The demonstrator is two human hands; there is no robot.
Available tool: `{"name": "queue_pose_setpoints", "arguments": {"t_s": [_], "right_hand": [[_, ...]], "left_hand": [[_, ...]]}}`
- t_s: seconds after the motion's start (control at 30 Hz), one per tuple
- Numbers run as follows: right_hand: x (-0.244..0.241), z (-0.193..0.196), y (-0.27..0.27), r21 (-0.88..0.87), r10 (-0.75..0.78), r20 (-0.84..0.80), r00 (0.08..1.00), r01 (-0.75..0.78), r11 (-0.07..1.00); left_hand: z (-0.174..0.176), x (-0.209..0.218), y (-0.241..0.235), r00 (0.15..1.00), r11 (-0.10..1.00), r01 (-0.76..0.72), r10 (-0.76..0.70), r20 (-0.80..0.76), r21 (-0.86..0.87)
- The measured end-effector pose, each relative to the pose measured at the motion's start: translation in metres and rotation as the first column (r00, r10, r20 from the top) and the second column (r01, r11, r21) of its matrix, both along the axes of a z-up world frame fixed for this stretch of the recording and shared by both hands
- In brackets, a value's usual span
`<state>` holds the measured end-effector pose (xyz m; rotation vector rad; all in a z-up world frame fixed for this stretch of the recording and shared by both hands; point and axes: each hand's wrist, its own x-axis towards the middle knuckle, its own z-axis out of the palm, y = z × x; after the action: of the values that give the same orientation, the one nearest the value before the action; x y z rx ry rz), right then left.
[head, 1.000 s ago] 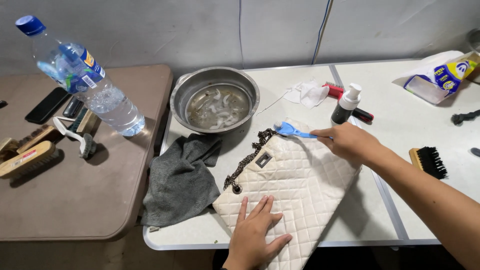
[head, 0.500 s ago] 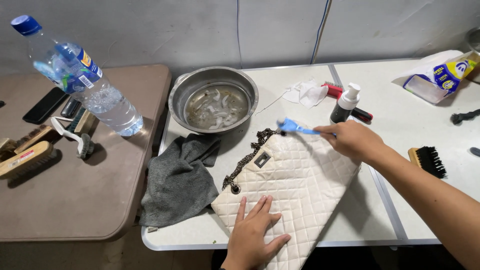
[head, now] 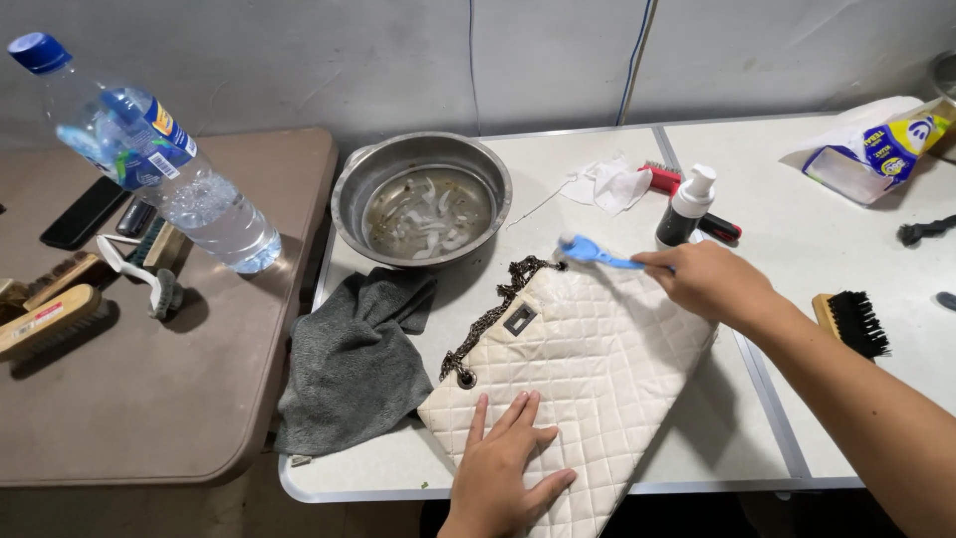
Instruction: The person cleans a white quilted handbag on a table. They apply a white foam cleaner to the bag's surface and scrub it with a blue brush. Finally, they wipe the bag with a gray cloth to remove the foam and residue.
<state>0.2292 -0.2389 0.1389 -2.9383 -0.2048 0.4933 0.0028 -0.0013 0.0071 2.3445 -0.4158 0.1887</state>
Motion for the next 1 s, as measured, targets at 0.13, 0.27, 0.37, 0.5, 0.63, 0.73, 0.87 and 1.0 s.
{"name": "queue_pose_setpoints", "arguments": {"t_s": [0.13,0.27,0.37,0.5,0.63,0.73,0.87,1.0], "right_hand": [[-0.008,-0.001,0.0,-0.006,-0.022,0.026,0.999,0.022,1.0],[-0.008,0.002,0.006,-0.058,0.009,0.001,1.0,-0.009,0.998],[-0.009,0.008,0.003,-0.067,0.016,-0.009,1.0,-0.016,0.998],[-0.012,0.017,-0.002,-0.065,-0.057,0.0,0.998,0.057,0.996],[-0.013,0.002,-0.011,0.12,-0.036,-0.042,0.998,0.041,0.992],[-0.026,0.019,-0.005,0.021,-0.16,-0.079,0.984,0.162,0.987],[-0.019,0.005,-0.005,0.089,-0.133,-0.071,0.988,0.139,0.986],[-0.022,0.013,0.006,0.064,-0.187,-0.097,0.977,0.194,0.979]], "left_hand": [[-0.004,0.001,-0.001,0.999,1.0,-0.011,0.012,0.033,-0.015],[-0.002,-0.002,0.0,1.0,1.0,-0.013,0.013,0.014,0.0],[0.0,0.0,0.0,1.0,1.0,-0.015,0.015,0.019,-0.002],[-0.002,-0.001,0.0,1.0,1.0,-0.007,0.007,0.018,0.001],[-0.004,0.002,0.001,1.0,1.0,-0.005,0.005,0.016,0.011],[-0.001,-0.002,0.0,0.999,1.0,0.001,-0.001,0.033,0.019],[0.003,0.0,-0.001,1.0,1.0,-0.007,0.007,-0.008,0.005],[-0.005,0.0,0.0,1.0,1.0,-0.003,0.003,0.019,0.017]]}}
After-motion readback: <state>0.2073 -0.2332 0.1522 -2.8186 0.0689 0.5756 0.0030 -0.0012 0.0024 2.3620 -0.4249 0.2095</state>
